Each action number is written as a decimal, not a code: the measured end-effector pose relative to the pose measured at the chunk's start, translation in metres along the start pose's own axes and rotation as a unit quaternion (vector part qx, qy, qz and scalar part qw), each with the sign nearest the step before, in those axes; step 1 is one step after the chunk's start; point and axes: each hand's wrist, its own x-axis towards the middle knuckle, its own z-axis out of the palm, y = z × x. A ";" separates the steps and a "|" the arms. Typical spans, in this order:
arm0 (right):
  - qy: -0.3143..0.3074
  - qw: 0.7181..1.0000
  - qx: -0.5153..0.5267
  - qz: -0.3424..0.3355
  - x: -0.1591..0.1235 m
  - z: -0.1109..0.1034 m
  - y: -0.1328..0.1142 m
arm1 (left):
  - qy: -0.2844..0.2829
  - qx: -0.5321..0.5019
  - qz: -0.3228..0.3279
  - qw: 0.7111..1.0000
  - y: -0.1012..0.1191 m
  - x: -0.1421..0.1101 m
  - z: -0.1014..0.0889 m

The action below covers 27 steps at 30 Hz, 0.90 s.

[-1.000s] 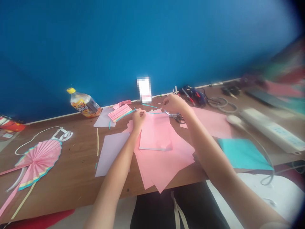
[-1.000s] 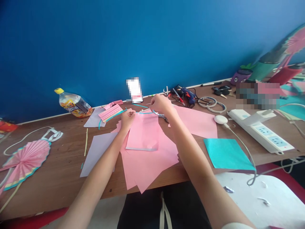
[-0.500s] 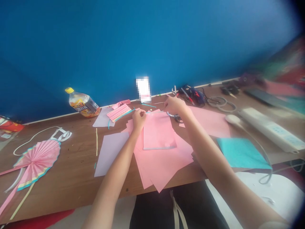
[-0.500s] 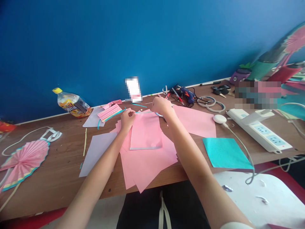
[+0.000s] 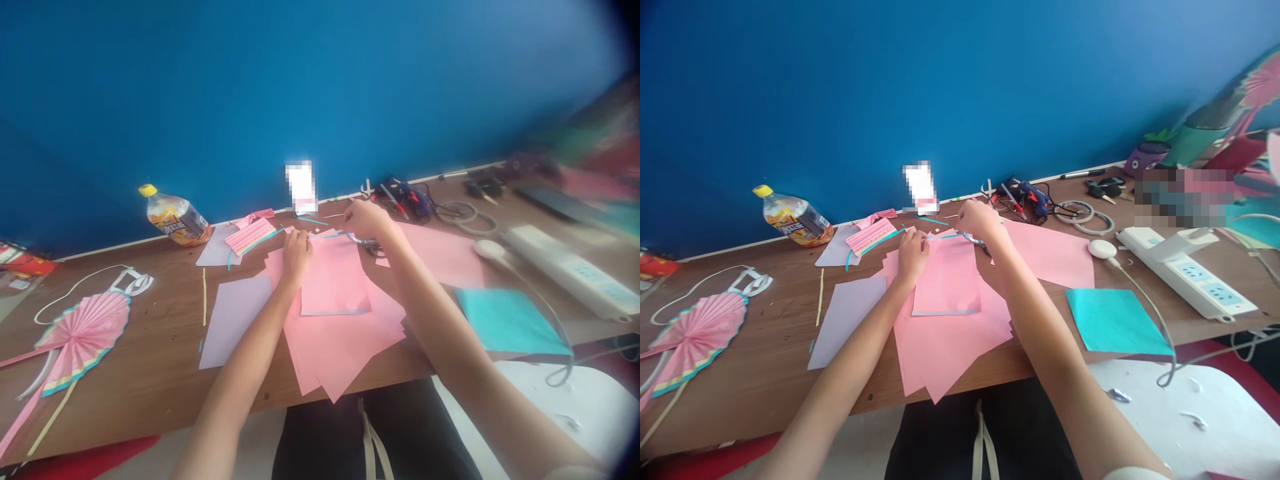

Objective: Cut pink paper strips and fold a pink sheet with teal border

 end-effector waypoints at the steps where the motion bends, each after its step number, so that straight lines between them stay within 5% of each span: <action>1: 0.003 1.000 0.001 0.000 0.000 0.000 0.000 | -0.014 0.017 -0.003 1.000 0.002 -0.001 0.000; 11: 0.007 1.000 0.007 -0.005 -0.002 -0.003 -0.002 | -0.047 0.039 -0.016 0.998 0.026 -0.026 0.001; 27: 0.007 1.000 0.014 0.008 -0.004 -0.007 0.001 | -0.062 -0.020 0.040 0.997 0.014 -0.029 0.012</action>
